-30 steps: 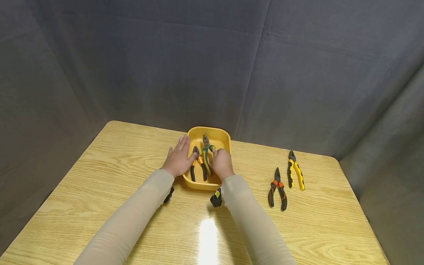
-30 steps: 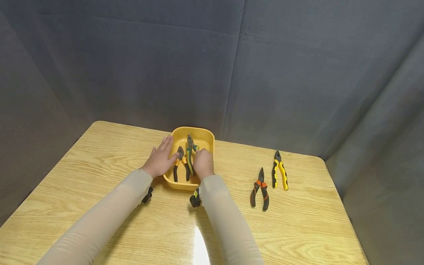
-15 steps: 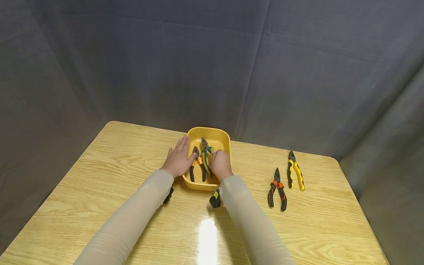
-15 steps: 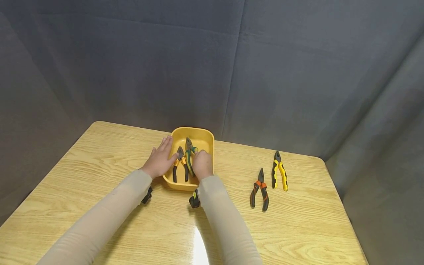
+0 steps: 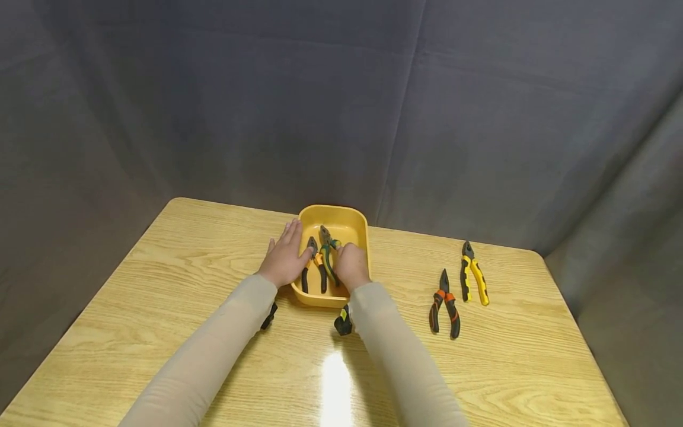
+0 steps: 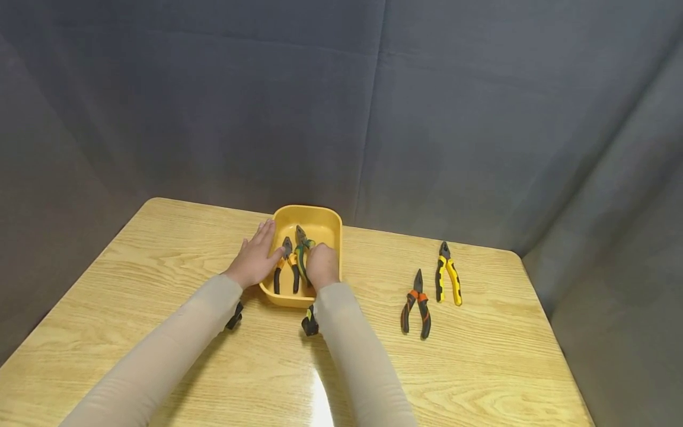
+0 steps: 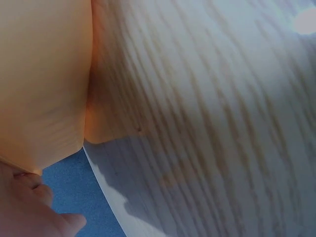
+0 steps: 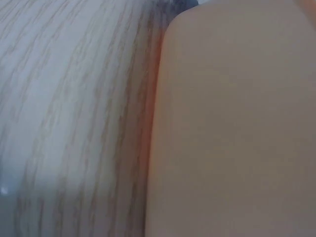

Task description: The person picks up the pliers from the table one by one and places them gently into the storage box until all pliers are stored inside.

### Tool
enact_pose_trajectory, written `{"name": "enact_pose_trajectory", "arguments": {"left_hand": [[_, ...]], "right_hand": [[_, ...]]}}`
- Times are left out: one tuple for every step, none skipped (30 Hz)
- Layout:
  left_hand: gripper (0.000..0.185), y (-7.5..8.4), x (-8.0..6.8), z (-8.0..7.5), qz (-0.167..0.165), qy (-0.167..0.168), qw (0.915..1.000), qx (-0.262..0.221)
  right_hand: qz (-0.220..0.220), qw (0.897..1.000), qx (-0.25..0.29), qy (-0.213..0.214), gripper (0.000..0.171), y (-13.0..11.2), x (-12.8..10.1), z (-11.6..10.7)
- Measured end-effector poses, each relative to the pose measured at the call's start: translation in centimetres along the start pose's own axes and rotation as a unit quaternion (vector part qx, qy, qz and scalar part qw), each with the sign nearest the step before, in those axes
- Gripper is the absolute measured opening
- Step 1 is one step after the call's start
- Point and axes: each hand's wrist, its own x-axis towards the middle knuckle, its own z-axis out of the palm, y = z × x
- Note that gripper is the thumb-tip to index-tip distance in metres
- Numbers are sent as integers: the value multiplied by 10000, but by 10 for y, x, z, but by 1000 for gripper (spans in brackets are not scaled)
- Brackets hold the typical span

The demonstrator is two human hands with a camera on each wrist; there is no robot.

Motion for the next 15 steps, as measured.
{"name": "enact_pose_trajectory", "arguments": {"left_hand": [[75,0,-1,0,-16,-10,10000,-14],[75,0,-1,0,-16,-13,10000,-17],[75,0,-1,0,-23,-10,10000,-15],[75,0,-1,0,-27,-9,10000,-33],[75,0,-1,-1,-29,-4,10000,-43],[75,0,-2,-1,-23,5,10000,-59],[74,0,-2,-1,-31,0,10000,-64],[74,0,-2,-1,-36,-4,10000,-62],[74,1,-2,-2,-35,-3,10000,-75],[74,1,-3,-2,-28,-8,10000,-84],[74,1,-3,-3,-23,-8,10000,-81],[74,2,-3,-3,-16,-11,10000,-79],[74,2,-3,-3,-27,-22,10000,-70],[74,2,-3,-3,-22,-18,10000,-69],[74,2,-3,-3,-22,-20,10000,-72]], "right_hand": [[-7,10000,-29,-4,46,0,0,0],[-8,10000,-46,14,45,-1,0,1],[-7,10000,-63,33,45,-1,0,1],[7,10000,-69,37,44,-1,0,2],[9,9999,-90,50,44,-1,0,2],[37,10000,-72,43,44,-1,0,3],[63,10000,-62,29,44,-1,0,3],[84,9999,-59,29,44,-1,1,4],[90,9999,-64,13,44,-1,1,4],[110,9999,-53,-12,44,-1,1,5],[122,9999,-59,-29,44,-1,1,5],[130,9999,-46,-52,44,0,1,5],[123,9999,-61,-72,44,0,1,6],[120,9999,-70,-90,43,0,1,6],[117,9998,-79,-110,43,1,1,6]]}}
